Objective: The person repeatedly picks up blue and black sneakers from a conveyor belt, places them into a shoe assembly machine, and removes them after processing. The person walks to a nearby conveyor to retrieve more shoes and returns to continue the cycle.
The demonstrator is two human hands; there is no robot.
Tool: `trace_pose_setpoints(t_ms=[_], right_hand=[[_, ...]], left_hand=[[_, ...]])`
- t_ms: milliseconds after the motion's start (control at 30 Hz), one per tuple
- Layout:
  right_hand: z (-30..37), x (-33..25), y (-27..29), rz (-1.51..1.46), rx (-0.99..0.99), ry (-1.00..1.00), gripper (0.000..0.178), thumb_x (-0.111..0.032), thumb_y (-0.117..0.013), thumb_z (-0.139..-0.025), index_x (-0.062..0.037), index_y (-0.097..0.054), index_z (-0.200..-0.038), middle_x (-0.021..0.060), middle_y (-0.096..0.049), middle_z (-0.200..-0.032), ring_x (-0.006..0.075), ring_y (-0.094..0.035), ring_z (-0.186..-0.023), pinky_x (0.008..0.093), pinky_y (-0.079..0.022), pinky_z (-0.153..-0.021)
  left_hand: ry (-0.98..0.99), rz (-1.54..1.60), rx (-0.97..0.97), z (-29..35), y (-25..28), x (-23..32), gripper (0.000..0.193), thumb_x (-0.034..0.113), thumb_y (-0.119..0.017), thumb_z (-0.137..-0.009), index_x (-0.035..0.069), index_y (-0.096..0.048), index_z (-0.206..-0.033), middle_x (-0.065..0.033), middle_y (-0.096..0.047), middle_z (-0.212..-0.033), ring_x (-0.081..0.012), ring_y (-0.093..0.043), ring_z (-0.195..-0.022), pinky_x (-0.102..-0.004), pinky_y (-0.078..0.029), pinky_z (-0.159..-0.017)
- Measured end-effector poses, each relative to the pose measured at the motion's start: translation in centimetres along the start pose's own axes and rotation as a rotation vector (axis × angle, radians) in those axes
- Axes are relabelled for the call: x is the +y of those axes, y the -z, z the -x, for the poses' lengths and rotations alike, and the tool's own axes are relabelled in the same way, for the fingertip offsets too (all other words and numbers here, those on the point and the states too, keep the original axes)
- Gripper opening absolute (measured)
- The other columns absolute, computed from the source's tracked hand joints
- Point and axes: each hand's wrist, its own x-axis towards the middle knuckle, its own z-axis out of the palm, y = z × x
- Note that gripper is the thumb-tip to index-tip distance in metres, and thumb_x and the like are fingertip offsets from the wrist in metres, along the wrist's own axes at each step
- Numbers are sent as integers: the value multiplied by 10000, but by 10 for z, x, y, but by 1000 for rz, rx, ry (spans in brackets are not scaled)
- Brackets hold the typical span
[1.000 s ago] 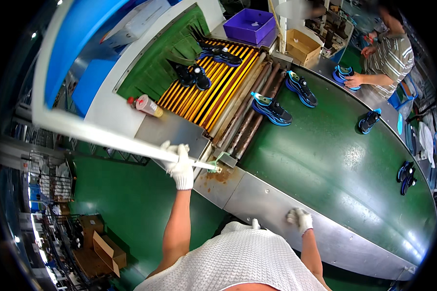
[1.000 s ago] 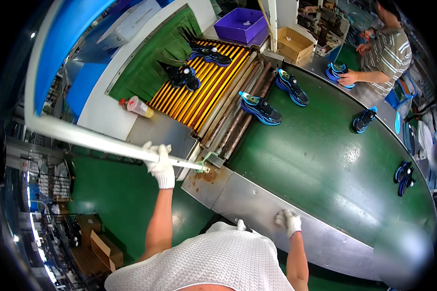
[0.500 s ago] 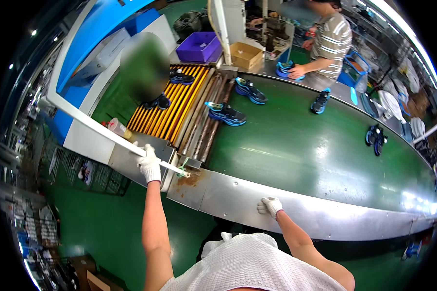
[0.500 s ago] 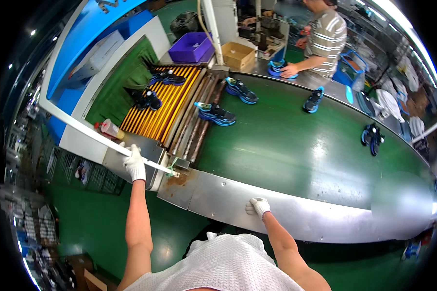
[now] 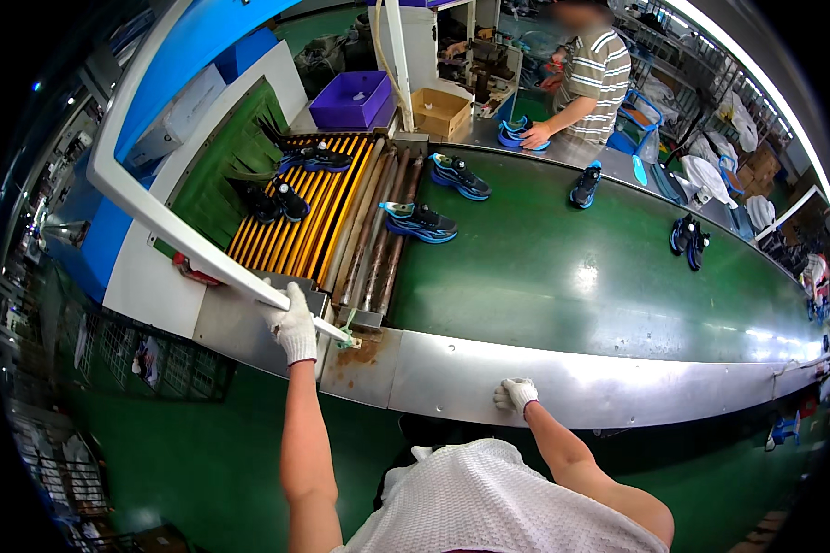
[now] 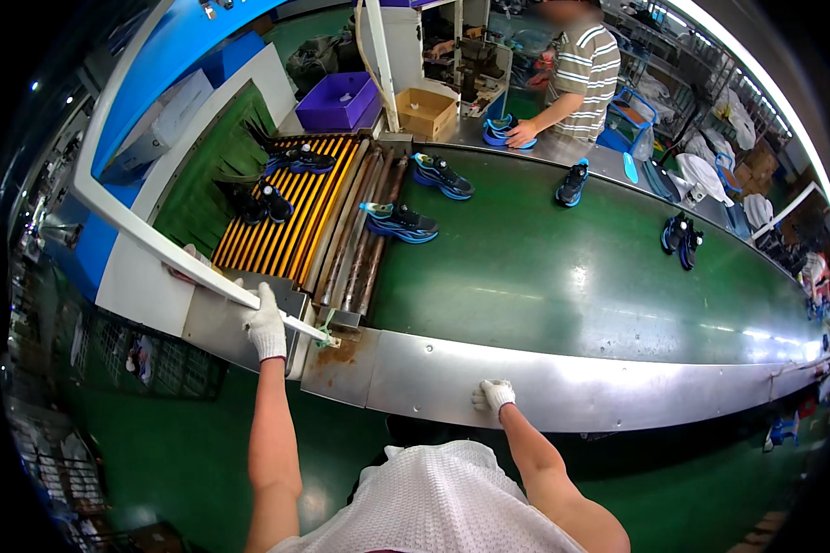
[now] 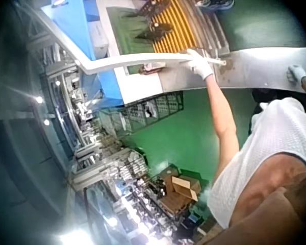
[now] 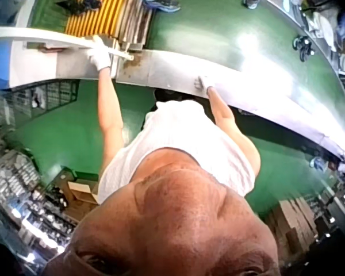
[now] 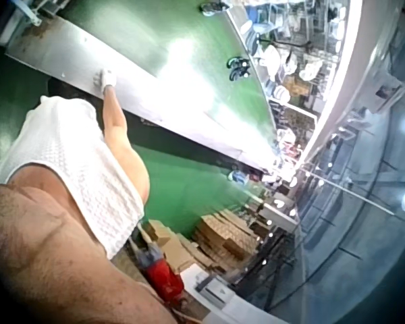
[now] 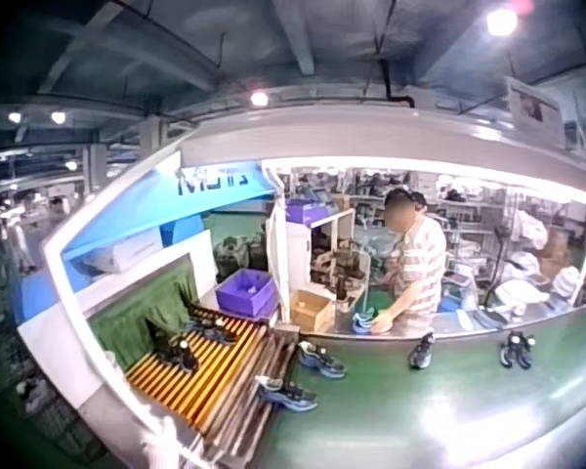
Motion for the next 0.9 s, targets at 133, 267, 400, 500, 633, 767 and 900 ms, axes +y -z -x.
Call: trace_pose_setpoints(t_ms=[133, 267, 400, 500, 633, 767, 900], right_hand=[[11, -1, -22, 10, -44, -45, 193, -105, -543, -960, -107, -447, -792, 30, -437, -681, 169, -447, -529, 335, -417, -454], [3, 13, -22, -74, -192, -97, 201, -109, -536, -965, -110, -440, -788, 26, -429, -675, 162, -432, -519, 334, -397, -448], [-14, 8, -36, 87, -180, -118, 204, -167, -556, -987, -90, -498, -807, 38, -473, -666, 182, -488, -529, 360, -471, -477], [-4, 0, -56, 356, -33, -78, 254, -262, -573, -1005, -42, -607, -884, 72, -603, -698, 224, -625, -565, 393, -589, -564], [8, -23, -70, 378, -83, -97, 284, -286, -571, -1000, -35, -639, -887, 81, -639, -693, 243, -659, -560, 397, -602, -554], [-6, -20, -64, 552, -73, -32, 359, -342, -555, -999, -11, -693, -981, 127, -712, -768, 271, -716, -616, 407, -631, -599], [6, -27, -86, 748, -75, -35, 370, -369, -597, -983, -29, -717, -1064, 122, -756, -875, 249, -743, -722, 386, -631, -723]], left_hand=[[-16, 46, -42, -3, 7, -2, 585, 187, -736, -900, -25, -435, -1354, -120, -594, -967, -242, -611, -880, -395, -510, -856], [-39, 57, -54, 0, 3, -2, 596, 169, -748, -892, -26, -428, -1356, -114, -586, -970, -233, -609, -883, -385, -512, -855], [-74, 113, -53, -5, 5, -8, 595, 138, -741, -896, -43, -412, -1357, -67, -562, -899, -184, -586, -799, -352, -519, -793], [-73, 81, -1, -5, 5, -15, 601, 122, -742, -897, -35, -412, -1374, -44, -549, -863, -168, -570, -772, -331, -510, -743], [-98, 72, 13, -4, 3, -10, 592, 92, -721, -912, -34, -396, -1390, -41, -559, -865, -154, -575, -764, -317, -514, -732], [-70, 78, -100, 1, 17, 13, 608, 83, -722, -913, -41, -382, -1401, -68, -594, -938, -154, -594, -799, -310, -534, -747], [-265, -202, -172, 32, 66, -41, 707, 100, -787, -862, -11, -387, -1435, -216, -568, -1316, -330, -593, -1194, -425, -461, -1058]])
